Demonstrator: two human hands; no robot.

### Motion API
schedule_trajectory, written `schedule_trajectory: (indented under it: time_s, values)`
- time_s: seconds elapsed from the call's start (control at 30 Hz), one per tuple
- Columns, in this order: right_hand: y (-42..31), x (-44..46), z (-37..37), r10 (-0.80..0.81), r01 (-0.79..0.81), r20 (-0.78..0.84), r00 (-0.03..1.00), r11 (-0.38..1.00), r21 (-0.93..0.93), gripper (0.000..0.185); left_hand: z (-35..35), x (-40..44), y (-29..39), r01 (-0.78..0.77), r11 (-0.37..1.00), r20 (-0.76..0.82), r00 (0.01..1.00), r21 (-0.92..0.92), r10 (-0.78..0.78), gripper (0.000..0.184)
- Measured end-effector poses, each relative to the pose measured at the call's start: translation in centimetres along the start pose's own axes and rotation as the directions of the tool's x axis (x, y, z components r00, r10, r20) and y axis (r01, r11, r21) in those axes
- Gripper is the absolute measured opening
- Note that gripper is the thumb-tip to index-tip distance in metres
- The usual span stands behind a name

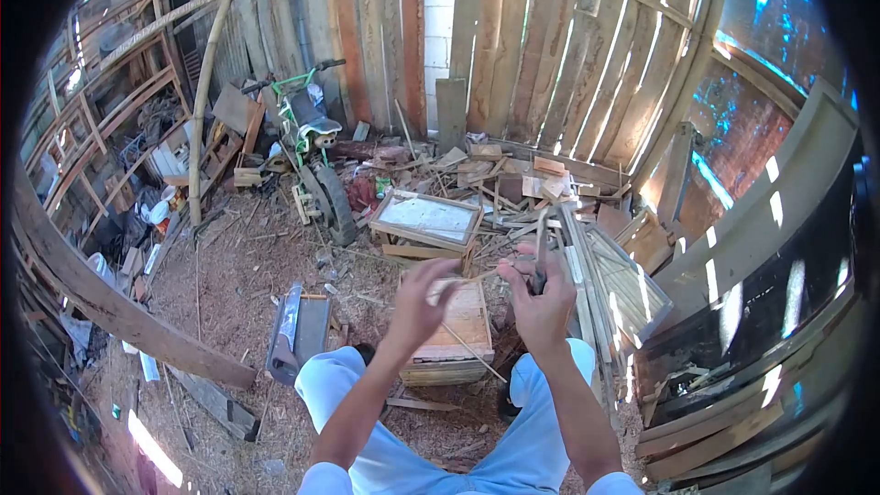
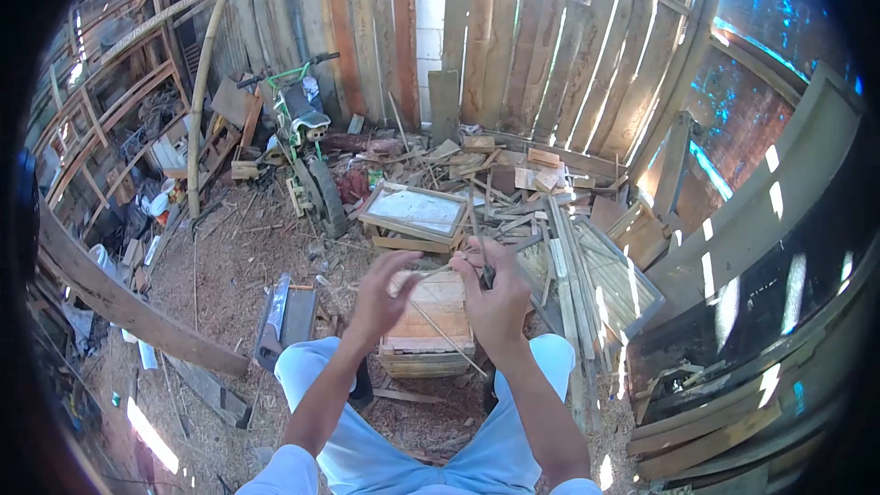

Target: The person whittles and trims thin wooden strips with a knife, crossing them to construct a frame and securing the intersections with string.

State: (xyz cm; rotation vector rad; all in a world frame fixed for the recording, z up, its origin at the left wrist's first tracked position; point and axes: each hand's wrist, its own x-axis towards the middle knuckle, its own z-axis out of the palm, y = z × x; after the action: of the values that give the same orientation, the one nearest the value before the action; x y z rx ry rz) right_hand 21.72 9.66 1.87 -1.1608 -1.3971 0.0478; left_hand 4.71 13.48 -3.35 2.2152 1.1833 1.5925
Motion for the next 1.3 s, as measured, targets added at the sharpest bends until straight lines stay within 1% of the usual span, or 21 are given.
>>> schedule_trajectory:
  time_s: [0.03,0.1,0.2,0.23,0.3,0.33,0.4,0.43,0.47,0.53,0.57,0.6,0.7,0.77,0.8,0.83,0.9,0.93,1.03,1.1,1.3]
  values:
    - [-0.3,-0.2,0.3,0.004,-0.004,0.017,1.0,1.0,0.002,0.029,0.1,0.3,1.2,0.017,1.0,-0.004,1.0,0.004,-0.017,0.022]
    - [-0.8,-0.5,0.8,0.045,-0.048,0.134,0.99,0.999,0.02,0.034,0.4,0.3,2.3,-0.029,0.986,0.068,0.997,-0.166,0.04,0.027]
    - [-1.3,-0.9,1.5,-0.014,0.013,0.185,0.983,1.0,0.008,0.035,0.3,-0.7,1.4,0.021,0.969,0.092,0.996,-0.247,0.002,0.026]
    - [-1.3,-1.1,1.7,-0.003,0.001,0.2,0.98,1.0,0.008,0.035,0.0,-1.1,1.0,0.039,0.976,0.112,0.994,-0.213,-0.015,0.025]
    - [-1.4,-1.4,2.3,0.118,-0.159,0.308,0.944,0.981,0.112,0.032,-0.6,-1.6,0.4,0.099,0.968,0.112,0.991,-0.23,-0.075,0.024]
    - [-1.4,-1.4,2.6,0.127,-0.171,0.325,0.937,0.979,0.111,0.032,-0.9,-1.8,0.1,0.137,0.959,0.105,0.988,-0.247,-0.114,0.023]
    - [-1.4,-1.4,3.0,0.167,-0.268,0.335,0.927,0.92,0.286,0.029,-1.4,-2.0,-0.5,0.174,0.951,0.079,0.984,-0.256,-0.158,0.022]
    - [-2.3,-1.1,2.4,0.335,-0.516,0.488,0.806,0.801,0.303,0.032,-1.6,-2.2,-1.0,0.198,0.939,0.096,0.979,-0.28,-0.177,0.022]
    - [-2.4,-1.3,2.6,0.345,-0.531,0.502,0.793,0.795,0.292,0.032,-1.7,-2.4,-1.5,0.223,0.926,0.116,0.974,-0.305,-0.197,0.022]
    - [-2.2,-1.7,2.9,0.253,-0.464,0.602,0.758,0.857,0.225,0.033,-1.7,-2.7,-2.1,0.23,0.92,0.11,0.973,-0.316,-0.205,0.023]
    - [-2.9,-1.6,2.9,0.319,-0.564,0.654,0.686,0.801,0.201,0.035,-1.8,-2.7,-2.3,0.198,0.928,0.088,0.98,-0.316,-0.179,0.025]
    - [-2.9,-1.8,3.1,0.331,-0.576,0.659,0.676,0.794,0.193,0.035,-1.8,-2.8,-2.4,0.167,0.934,0.07,0.986,-0.315,-0.153,0.027]
    - [-3.0,-2.2,3.9,0.251,-0.462,0.7,0.668,0.878,0.126,0.034,-1.9,-2.9,-2.5,0.203,0.934,0.071,0.979,-0.295,-0.19,0.032]
    - [-3.7,-1.6,4.0,0.293,-0.48,0.725,0.624,0.875,0.059,0.034,-2.0,-3.0,-2.5,0.227,0.932,0.079,0.974,-0.283,-0.213,0.032]
    - [-3.8,-1.5,4.0,0.33,-0.49,0.741,0.584,0.872,-0.002,0.034,-2.1,-3.1,-2.5,0.188,0.949,0.077,0.982,-0.251,-0.174,0.032]
    - [-3.7,-1.6,4.0,0.336,-0.493,0.742,0.58,0.87,-0.008,0.034,-2.2,-3.2,-2.4,0.147,0.964,0.075,0.988,-0.22,-0.134,0.032]
    - [-3.6,-1.9,4.0,0.246,-0.431,0.738,0.628,0.9,0.067,0.035,-2.7,-2.9,-1.7,0.146,0.97,0.093,0.987,-0.196,-0.13,0.032]
    - [-3.7,-1.9,3.9,0.25,-0.436,0.74,0.624,0.898,0.064,0.035,-2.9,-2.9,-1.4,0.14,0.976,0.111,0.986,-0.169,-0.123,0.032]
    - [-4.0,-1.6,3.8,0.228,-0.402,0.755,0.615,0.914,0.052,0.036,-2.4,-2.5,-1.6,0.138,0.968,0.09,0.989,-0.208,-0.122,0.031]
    - [-4.0,-1.5,3.9,0.183,-0.321,0.756,0.629,0.946,0.037,0.037,-2.4,-2.5,-1.6,0.13,0.972,0.103,0.988,-0.197,-0.111,0.031]
    - [-3.7,-1.9,4.0,0.228,-0.356,0.758,0.611,0.935,0.006,0.036,-2.2,-2.8,-1.6,0.146,0.974,0.145,0.982,-0.174,-0.121,0.03]
